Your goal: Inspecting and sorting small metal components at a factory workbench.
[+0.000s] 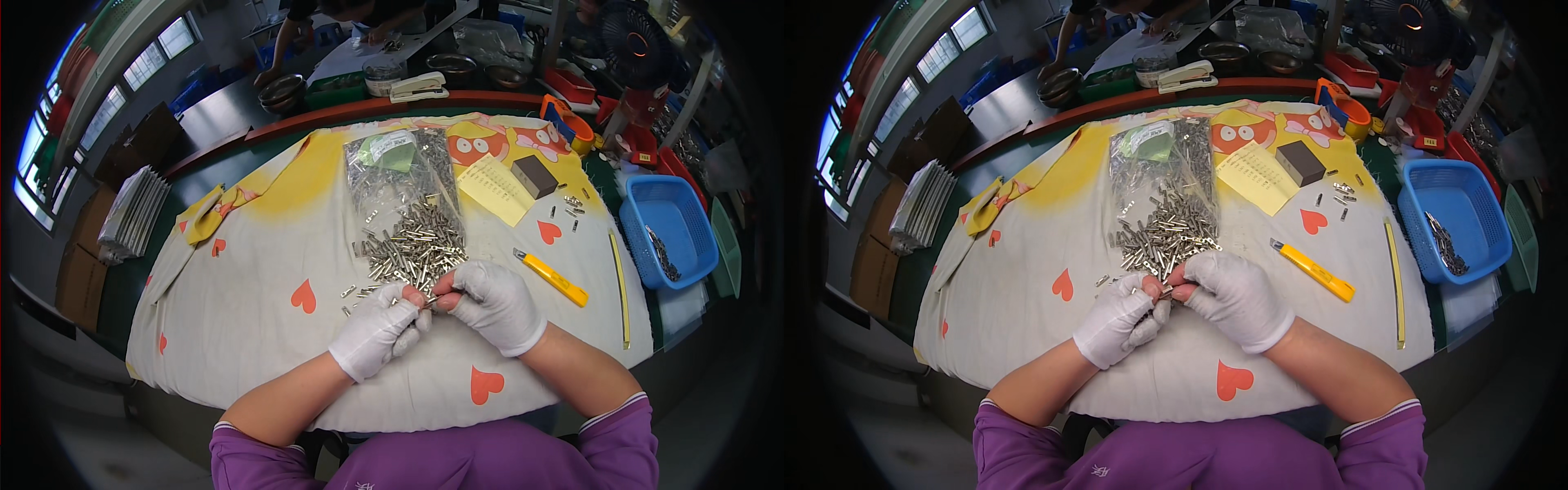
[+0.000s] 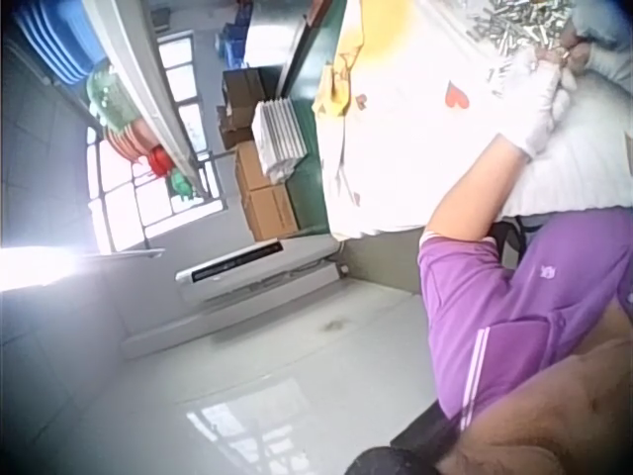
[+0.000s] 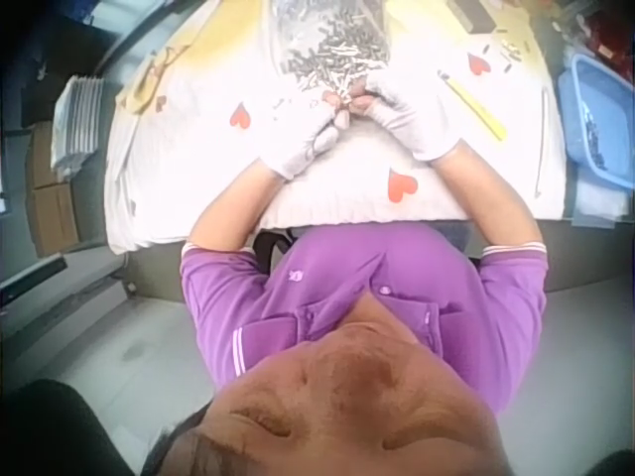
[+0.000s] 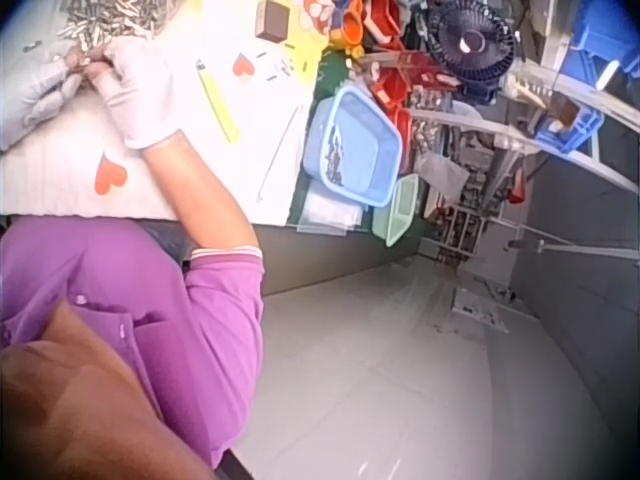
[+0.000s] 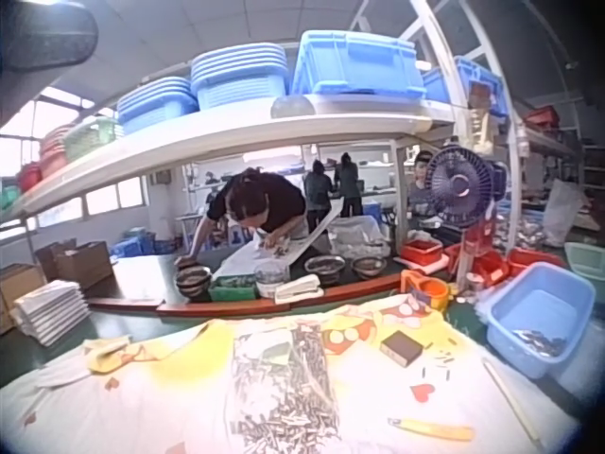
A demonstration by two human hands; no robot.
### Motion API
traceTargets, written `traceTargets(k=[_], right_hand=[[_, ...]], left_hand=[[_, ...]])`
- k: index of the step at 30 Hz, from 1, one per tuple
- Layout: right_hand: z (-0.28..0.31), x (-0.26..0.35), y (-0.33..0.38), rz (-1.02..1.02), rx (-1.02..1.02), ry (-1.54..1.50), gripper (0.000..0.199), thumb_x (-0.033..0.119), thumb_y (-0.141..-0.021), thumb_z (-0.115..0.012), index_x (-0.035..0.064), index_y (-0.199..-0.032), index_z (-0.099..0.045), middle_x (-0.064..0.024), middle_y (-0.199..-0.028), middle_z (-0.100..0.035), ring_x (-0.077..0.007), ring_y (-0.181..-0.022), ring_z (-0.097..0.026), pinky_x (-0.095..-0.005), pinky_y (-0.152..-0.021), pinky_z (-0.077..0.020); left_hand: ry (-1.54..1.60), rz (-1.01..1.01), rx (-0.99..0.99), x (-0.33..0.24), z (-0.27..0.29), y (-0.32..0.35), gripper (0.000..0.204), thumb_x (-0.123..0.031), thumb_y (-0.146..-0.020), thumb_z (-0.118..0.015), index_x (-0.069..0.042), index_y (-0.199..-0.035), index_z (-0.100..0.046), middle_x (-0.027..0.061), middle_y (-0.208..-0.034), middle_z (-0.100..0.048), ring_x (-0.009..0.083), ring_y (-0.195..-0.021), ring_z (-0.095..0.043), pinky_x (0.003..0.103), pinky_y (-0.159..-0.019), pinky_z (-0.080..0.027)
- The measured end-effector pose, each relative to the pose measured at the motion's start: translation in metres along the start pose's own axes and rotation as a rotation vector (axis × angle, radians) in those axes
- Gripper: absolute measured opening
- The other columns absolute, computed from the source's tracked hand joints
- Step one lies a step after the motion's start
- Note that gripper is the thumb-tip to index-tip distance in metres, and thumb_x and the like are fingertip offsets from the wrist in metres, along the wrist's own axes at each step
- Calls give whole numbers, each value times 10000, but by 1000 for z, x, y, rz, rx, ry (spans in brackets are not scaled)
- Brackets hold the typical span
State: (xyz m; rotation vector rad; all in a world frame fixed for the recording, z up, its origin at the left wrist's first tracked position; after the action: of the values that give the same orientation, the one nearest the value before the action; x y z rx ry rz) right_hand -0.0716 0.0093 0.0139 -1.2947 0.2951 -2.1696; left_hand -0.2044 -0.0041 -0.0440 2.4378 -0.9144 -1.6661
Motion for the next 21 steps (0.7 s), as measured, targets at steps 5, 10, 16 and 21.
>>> traceTargets(k=[5, 10, 16, 21], right_hand=[[0, 0, -1, -17, 2, 63, 145, 79, -732, -688, 55, -853, -612, -102, -765, -600, -248, -689, -594, -307, -615, -477], [0, -2, 0, -42, -10, 13, 132, 66, -715, -696, 50, -814, -609, -89, -755, -613, -232, -678, -596, -304, -608, -466], [0, 0, 0, 10, -14, 29, 148, 51, -714, -692, 53, -845, -622, -82, -768, -618, -220, -693, -601, -293, -622, -474], [0, 1, 0, 44, -15, 11, 152, 31, -711, -687, 52, -848, -624, -79, -765, -614, -219, -695, -601, -288, -628, -477]], left_hand=[[-62, -17, 18, -1, -2, 0, 248, -319, -891, -539, -79, -887, -477, 28, -708, -551, 53, -427, -387, 193, -350, -273], [-64, 10, 16, 0, -3, 1, 231, -297, -897, -510, -68, -900, -484, 37, -690, -539, 63, -412, -381, 205, -344, -264], [-67, 34, 35, -2, -4, 3, 216, -277, -908, -472, -62, -907, -491, 45, -672, -533, 69, -409, -373, 205, -350, -268], [-53, 30, 41, -4, -6, 5, 230, -283, -921, -456, -58, -895, -499, 47, -658, -530, 72, -409, -372, 207, -350, -266]])
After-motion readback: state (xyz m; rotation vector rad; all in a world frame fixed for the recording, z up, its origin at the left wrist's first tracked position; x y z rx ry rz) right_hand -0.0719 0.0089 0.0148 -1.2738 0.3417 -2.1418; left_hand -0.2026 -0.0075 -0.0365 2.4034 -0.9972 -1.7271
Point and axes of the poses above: each hand's wrist, its own y-axis away from the middle knuckle, its own z-axis out of the back of the hand, x = y × z, the point moved 7 cm from there along -y, towards the middle knuckle
